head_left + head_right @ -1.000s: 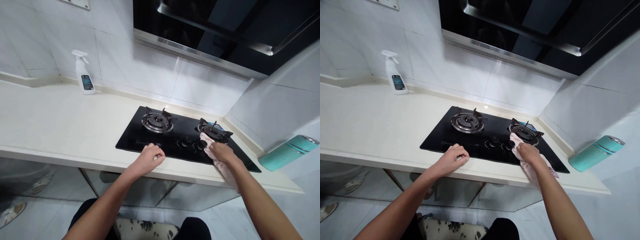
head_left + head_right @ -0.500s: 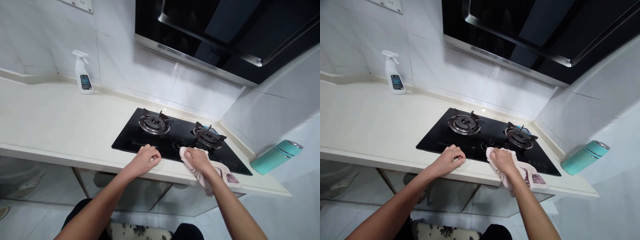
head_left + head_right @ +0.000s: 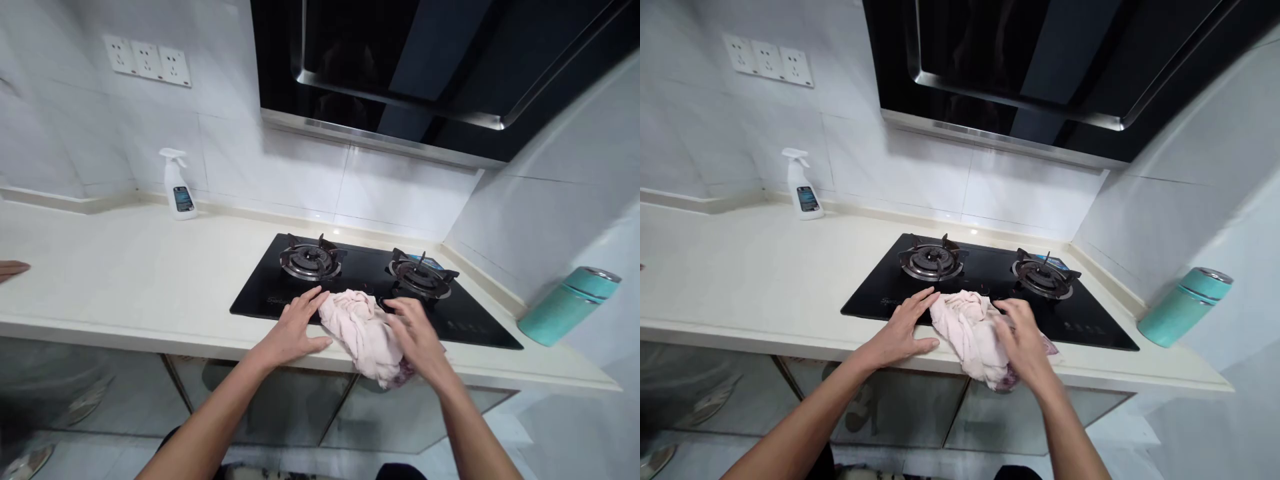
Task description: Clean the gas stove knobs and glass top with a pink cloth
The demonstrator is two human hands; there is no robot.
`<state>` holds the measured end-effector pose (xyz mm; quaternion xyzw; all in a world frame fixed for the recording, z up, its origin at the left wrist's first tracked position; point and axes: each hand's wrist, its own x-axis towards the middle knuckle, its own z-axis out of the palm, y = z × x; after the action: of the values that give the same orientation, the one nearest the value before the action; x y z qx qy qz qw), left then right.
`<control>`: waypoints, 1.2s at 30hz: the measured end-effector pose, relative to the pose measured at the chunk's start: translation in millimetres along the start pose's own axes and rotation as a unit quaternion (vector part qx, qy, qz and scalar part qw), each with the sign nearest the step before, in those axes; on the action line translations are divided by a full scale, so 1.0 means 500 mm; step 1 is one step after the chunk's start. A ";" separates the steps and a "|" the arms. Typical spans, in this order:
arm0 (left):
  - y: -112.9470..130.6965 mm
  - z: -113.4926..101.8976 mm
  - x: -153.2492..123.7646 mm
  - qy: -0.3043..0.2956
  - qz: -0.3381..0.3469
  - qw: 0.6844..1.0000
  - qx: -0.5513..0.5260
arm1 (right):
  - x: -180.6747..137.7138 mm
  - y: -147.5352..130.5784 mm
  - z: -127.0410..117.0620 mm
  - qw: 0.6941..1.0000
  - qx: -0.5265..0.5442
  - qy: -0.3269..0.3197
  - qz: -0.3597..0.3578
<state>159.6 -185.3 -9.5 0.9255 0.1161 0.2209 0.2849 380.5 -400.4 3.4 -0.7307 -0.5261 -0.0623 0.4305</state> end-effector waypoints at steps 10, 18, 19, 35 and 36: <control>-0.001 0.008 -0.005 0.010 0.037 0.999 -0.001 | -0.059 0.072 -0.014 0.980 -0.170 -0.086 0.050; -0.003 0.006 -0.007 0.023 0.025 0.999 -0.020 | 0.061 0.077 0.099 0.967 -0.212 -0.139 0.022; -0.002 0.006 -0.008 0.023 0.021 0.999 -0.021 | 0.071 0.083 0.108 0.970 -0.193 -0.141 0.042; 0.008 -0.005 -0.009 -0.031 0.025 0.999 0.001 | 0.231 0.131 0.158 0.963 0.013 -0.138 0.231; 0.005 -0.004 -0.009 -0.030 0.026 0.999 0.007 | 0.224 0.132 0.158 0.965 0.012 -0.136 0.224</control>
<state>154.9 -188.1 -8.2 0.9364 0.0855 0.1997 0.2755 455.1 -270.6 -21.9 -0.8264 -0.4030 0.1423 0.3667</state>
